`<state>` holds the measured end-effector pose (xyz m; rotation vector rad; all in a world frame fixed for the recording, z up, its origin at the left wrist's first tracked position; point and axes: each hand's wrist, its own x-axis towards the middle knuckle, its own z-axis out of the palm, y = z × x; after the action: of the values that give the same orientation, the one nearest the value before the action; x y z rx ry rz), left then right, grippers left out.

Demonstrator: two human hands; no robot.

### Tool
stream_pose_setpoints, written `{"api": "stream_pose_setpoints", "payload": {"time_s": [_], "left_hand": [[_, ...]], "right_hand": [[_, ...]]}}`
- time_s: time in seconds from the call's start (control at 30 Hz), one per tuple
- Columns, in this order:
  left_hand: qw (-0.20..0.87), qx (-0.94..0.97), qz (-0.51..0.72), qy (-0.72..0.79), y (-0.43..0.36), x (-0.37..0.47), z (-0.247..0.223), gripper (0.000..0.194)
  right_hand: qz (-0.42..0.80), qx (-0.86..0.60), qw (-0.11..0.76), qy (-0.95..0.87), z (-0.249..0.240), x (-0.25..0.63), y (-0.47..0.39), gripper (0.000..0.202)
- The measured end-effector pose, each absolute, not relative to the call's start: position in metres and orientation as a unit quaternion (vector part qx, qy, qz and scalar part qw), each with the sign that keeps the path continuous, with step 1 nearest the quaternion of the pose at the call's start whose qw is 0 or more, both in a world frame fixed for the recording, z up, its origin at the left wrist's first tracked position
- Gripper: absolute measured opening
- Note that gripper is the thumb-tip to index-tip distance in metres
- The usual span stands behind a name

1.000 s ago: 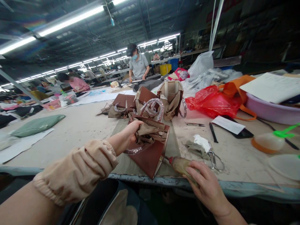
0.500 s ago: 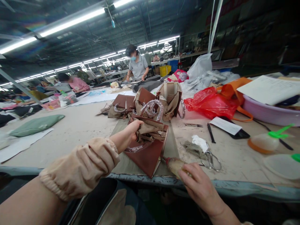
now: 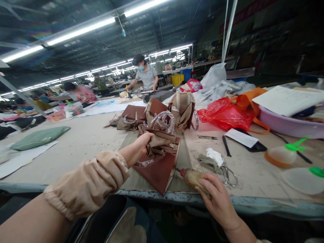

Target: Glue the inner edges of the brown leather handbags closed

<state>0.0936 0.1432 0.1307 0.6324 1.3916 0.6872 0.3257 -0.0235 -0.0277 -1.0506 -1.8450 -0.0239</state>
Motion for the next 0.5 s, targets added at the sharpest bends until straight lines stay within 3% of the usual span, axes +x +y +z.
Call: {"api": "stream_pose_setpoints", "payload": {"time_s": [0.23,0.5], "left_hand": [[0.668,0.291,0.31,0.61,0.146,0.094,0.129,0.023],[0.662,0.298,0.309,0.614,0.144,0.097,0.129,0.025]], "right_hand": [[-0.065,-0.396,0.501,-0.766,-0.021,0.338,-0.02,0.04],[-0.03,-0.384,0.461,-0.799,-0.014,0.33,-0.025,0.036]]}}
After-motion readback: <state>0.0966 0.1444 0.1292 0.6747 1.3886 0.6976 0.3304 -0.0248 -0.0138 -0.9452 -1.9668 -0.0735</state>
